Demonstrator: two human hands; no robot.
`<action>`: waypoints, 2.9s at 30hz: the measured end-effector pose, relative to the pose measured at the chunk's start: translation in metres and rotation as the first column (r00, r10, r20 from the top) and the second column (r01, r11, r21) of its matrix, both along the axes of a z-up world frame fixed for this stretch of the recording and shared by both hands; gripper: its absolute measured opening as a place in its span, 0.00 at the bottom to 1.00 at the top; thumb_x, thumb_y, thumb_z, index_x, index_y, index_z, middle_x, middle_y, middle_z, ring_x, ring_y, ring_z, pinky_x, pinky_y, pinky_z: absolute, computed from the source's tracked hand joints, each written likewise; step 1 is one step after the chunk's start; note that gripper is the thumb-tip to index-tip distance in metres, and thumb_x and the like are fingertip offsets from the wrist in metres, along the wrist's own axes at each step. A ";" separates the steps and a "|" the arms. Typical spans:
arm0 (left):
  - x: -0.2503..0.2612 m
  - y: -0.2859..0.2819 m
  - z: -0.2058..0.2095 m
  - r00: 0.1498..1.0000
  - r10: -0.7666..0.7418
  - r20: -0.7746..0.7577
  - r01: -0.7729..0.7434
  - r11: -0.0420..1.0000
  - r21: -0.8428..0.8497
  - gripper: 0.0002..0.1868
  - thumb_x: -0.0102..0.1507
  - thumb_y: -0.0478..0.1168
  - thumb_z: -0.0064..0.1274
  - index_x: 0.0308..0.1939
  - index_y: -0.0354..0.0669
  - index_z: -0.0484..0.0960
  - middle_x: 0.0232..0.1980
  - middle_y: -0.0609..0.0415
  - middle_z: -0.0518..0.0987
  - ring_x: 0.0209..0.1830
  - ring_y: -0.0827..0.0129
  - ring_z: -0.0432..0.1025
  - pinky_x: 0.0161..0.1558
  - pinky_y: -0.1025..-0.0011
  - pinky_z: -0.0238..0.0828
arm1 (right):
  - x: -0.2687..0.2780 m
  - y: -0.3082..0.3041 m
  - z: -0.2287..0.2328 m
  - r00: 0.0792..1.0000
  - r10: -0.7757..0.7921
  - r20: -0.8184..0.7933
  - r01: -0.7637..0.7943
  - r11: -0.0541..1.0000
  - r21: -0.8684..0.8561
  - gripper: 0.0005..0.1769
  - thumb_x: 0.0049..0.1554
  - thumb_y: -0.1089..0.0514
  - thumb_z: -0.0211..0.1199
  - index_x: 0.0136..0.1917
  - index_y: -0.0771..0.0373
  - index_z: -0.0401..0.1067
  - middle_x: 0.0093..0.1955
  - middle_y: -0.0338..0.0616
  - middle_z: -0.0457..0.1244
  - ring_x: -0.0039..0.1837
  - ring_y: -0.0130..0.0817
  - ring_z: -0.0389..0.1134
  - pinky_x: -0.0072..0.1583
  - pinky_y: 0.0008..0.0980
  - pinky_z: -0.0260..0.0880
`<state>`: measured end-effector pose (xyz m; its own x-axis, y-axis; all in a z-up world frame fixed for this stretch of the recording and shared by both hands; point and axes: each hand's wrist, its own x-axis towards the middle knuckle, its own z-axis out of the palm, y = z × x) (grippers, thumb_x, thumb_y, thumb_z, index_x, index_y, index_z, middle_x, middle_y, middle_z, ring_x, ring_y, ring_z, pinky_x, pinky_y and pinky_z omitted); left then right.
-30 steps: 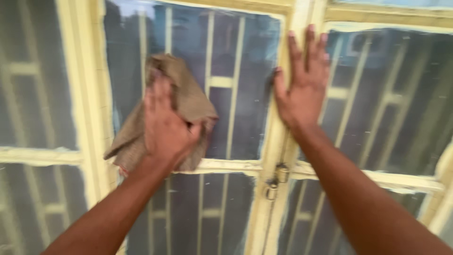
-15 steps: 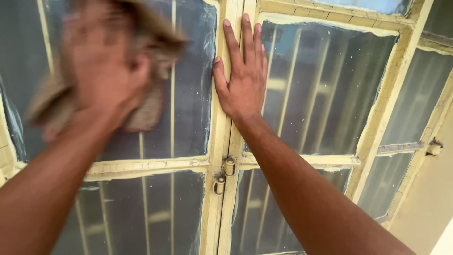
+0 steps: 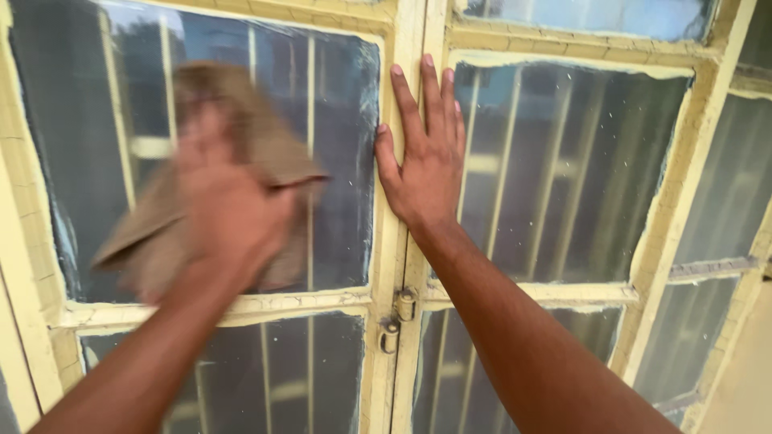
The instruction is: The person wipes the glass panes of a yellow window frame using a cloth while holding the window steady with their other hand.
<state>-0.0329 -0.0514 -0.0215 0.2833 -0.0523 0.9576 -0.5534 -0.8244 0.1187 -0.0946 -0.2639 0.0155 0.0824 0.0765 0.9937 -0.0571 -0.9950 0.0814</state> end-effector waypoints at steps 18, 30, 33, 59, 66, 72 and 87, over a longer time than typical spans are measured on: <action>0.023 0.105 0.015 0.989 0.125 0.079 -0.135 0.981 0.138 0.32 0.69 0.61 0.38 0.57 0.38 0.81 0.88 0.39 0.45 0.89 0.52 0.37 0.83 0.51 0.29 | -0.012 0.009 0.002 0.999 0.035 -0.019 -0.034 0.999 0.012 0.36 0.66 0.47 0.53 0.86 0.43 0.50 0.89 0.41 0.38 0.88 0.47 0.36 0.84 0.54 0.38; 0.021 -0.050 0.039 0.936 -0.155 0.316 0.044 0.942 0.332 0.31 0.71 0.60 0.36 0.78 0.61 0.64 0.86 0.46 0.45 0.86 0.55 0.40 0.81 0.48 0.25 | -0.004 -0.005 0.004 0.999 0.008 -0.040 -0.009 1.000 -0.013 0.43 0.60 0.46 0.56 0.85 0.45 0.46 0.89 0.41 0.36 0.88 0.44 0.35 0.83 0.58 0.38; 0.044 0.000 0.034 0.943 -0.091 0.320 -0.038 0.926 0.374 0.32 0.71 0.60 0.37 0.77 0.59 0.65 0.85 0.45 0.46 0.85 0.51 0.41 0.79 0.45 0.26 | -0.002 -0.005 0.003 0.999 0.002 -0.040 -0.003 1.000 -0.021 0.39 0.66 0.43 0.55 0.86 0.44 0.46 0.89 0.41 0.36 0.88 0.45 0.34 0.83 0.59 0.38; 0.043 0.033 -0.003 0.966 -0.039 0.255 -0.093 0.870 0.484 0.35 0.68 0.60 0.39 0.76 0.49 0.65 0.83 0.39 0.48 0.83 0.50 0.42 0.78 0.45 0.31 | -0.005 0.000 -0.003 0.999 0.042 -0.012 -0.042 0.999 -0.033 0.28 0.70 0.45 0.54 0.82 0.37 0.62 0.88 0.43 0.39 0.88 0.50 0.36 0.83 0.59 0.41; 0.036 0.102 -0.013 0.985 0.152 0.083 -0.155 0.988 0.022 0.32 0.70 0.59 0.37 0.50 0.32 0.84 0.88 0.36 0.47 0.90 0.50 0.37 0.84 0.50 0.30 | -0.003 -0.001 -0.001 1.000 0.026 -0.001 -0.026 0.999 -0.018 0.28 0.69 0.46 0.54 0.81 0.38 0.62 0.88 0.40 0.40 0.88 0.49 0.37 0.83 0.59 0.41; 0.013 0.009 0.029 0.980 0.178 0.087 -0.192 0.960 0.205 0.40 0.69 0.65 0.33 0.64 0.33 0.77 0.84 0.37 0.45 0.84 0.49 0.36 0.78 0.49 0.25 | 0.003 -0.004 -0.004 1.000 -0.002 0.009 0.002 1.000 -0.026 0.28 0.69 0.46 0.54 0.81 0.38 0.61 0.88 0.40 0.40 0.88 0.49 0.38 0.83 0.59 0.42; 0.034 0.039 0.057 0.982 -0.105 0.157 0.057 0.957 0.286 0.40 0.70 0.56 0.39 0.83 0.45 0.54 0.84 0.43 0.46 0.83 0.47 0.35 0.77 0.43 0.23 | -0.005 0.003 -0.005 0.999 0.033 0.026 -0.033 0.999 -0.029 0.27 0.70 0.47 0.57 0.81 0.37 0.63 0.88 0.40 0.42 0.88 0.49 0.39 0.84 0.58 0.44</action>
<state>0.0008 -0.0120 0.0359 0.1031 -0.3398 0.9348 -0.6116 -0.7629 -0.2098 -0.0994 -0.2613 0.0101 0.0532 0.1071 0.9928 -0.0269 -0.9937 0.1086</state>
